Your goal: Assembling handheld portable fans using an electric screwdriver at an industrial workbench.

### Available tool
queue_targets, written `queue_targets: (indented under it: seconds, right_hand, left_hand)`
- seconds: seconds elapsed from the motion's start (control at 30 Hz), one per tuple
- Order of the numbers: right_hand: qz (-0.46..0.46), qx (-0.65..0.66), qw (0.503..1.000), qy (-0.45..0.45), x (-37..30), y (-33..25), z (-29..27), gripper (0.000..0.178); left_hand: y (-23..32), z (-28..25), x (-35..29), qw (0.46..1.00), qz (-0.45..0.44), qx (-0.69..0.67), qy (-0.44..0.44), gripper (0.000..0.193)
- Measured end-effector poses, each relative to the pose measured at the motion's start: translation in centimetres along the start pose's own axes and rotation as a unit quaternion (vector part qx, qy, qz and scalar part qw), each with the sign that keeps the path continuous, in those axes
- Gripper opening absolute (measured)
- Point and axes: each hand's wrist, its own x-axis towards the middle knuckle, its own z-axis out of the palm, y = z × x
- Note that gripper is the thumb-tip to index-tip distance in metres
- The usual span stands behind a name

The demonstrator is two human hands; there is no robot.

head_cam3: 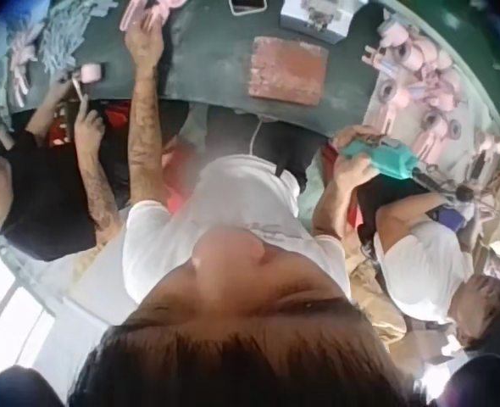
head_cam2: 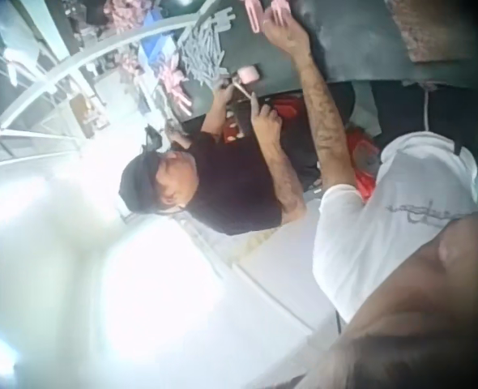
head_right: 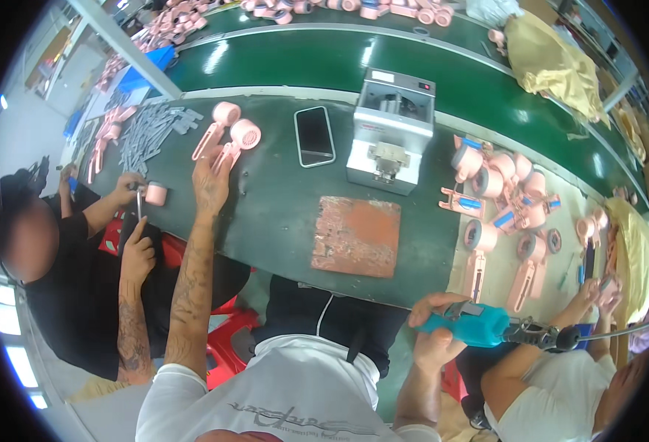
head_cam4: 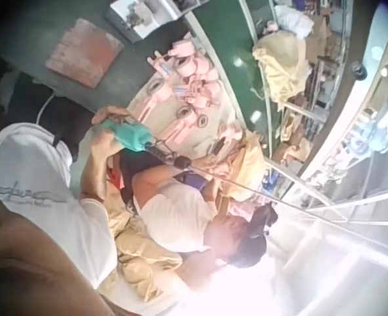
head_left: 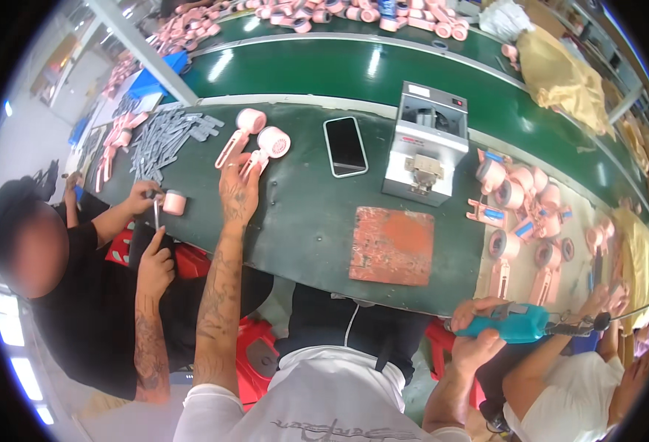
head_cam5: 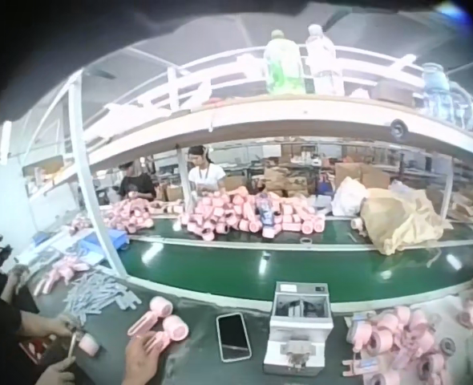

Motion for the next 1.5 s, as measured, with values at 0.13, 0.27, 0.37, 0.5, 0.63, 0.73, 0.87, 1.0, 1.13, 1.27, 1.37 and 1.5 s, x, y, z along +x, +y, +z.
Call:
queue_targets:
  seconds: [0.13,0.27,0.37,0.5,0.63,0.73,0.87,1.0,1.13,1.27,1.37,1.5]
  right_hand:
    - [0.020,-0.006,1.000,0.002,-0.3,-0.5,-0.4,0.080]
    - [0.012,-0.034,0.999,0.020,-0.8,-1.8,-1.3,0.074]
    - [0.025,-0.048,0.999,0.006,-0.9,-1.3,-1.0,0.074]
    - [0.053,-0.026,0.998,-0.035,-1.3,-1.4,-0.5,0.076]
    - [0.065,-0.011,0.997,-0.027,-2.1,-2.6,-0.9,0.076]
    - [0.062,-0.017,0.998,-0.024,-2.5,-2.9,-1.7,0.076]
    - [0.057,-0.021,0.998,-0.019,-2.7,-3.0,-2.5,0.075]
    - [0.060,-0.024,0.998,-0.024,-2.4,-2.8,-2.6,0.075]
    - [0.056,-0.031,0.998,-0.023,-1.5,-2.3,-2.9,0.076]
    - [0.049,-0.049,0.997,-0.029,-0.7,-1.7,-2.4,0.077]
    - [0.062,-0.064,0.995,-0.046,0.3,-1.6,-1.5,0.080]
    - [0.043,-0.012,0.998,-0.046,3.3,-1.1,1.9,0.075]
  left_hand:
    - [3.5,0.0,0.7,0.978,0.144,0.132,0.071,0.029]
    - [13.0,4.5,-2.1,0.975,0.216,-0.035,-0.042,0.029]
    - [19.4,6.0,-5.9,0.951,0.234,-0.091,-0.179,0.028]
    - [25.1,10.8,-10.2,0.909,0.293,-0.126,-0.269,0.026]
    - [30.7,16.6,-13.4,0.880,0.338,-0.119,-0.312,0.048]
    - [33.4,18.9,-15.6,0.862,0.328,-0.102,-0.373,0.055]
    - [34.9,19.2,-16.2,0.856,0.267,-0.051,-0.441,0.054]
    - [32.9,18.4,-17.4,0.902,0.238,-0.051,-0.357,0.043]
    - [30.4,14.2,-14.6,0.902,0.253,-0.141,-0.320,0.028]
    - [26.2,9.8,-12.3,0.881,0.324,-0.131,-0.319,0.021]
    - [23.5,8.6,-11.2,0.886,0.349,-0.121,-0.279,0.024]
    - [20.8,8.3,-10.2,0.901,0.294,-0.177,-0.267,0.020]
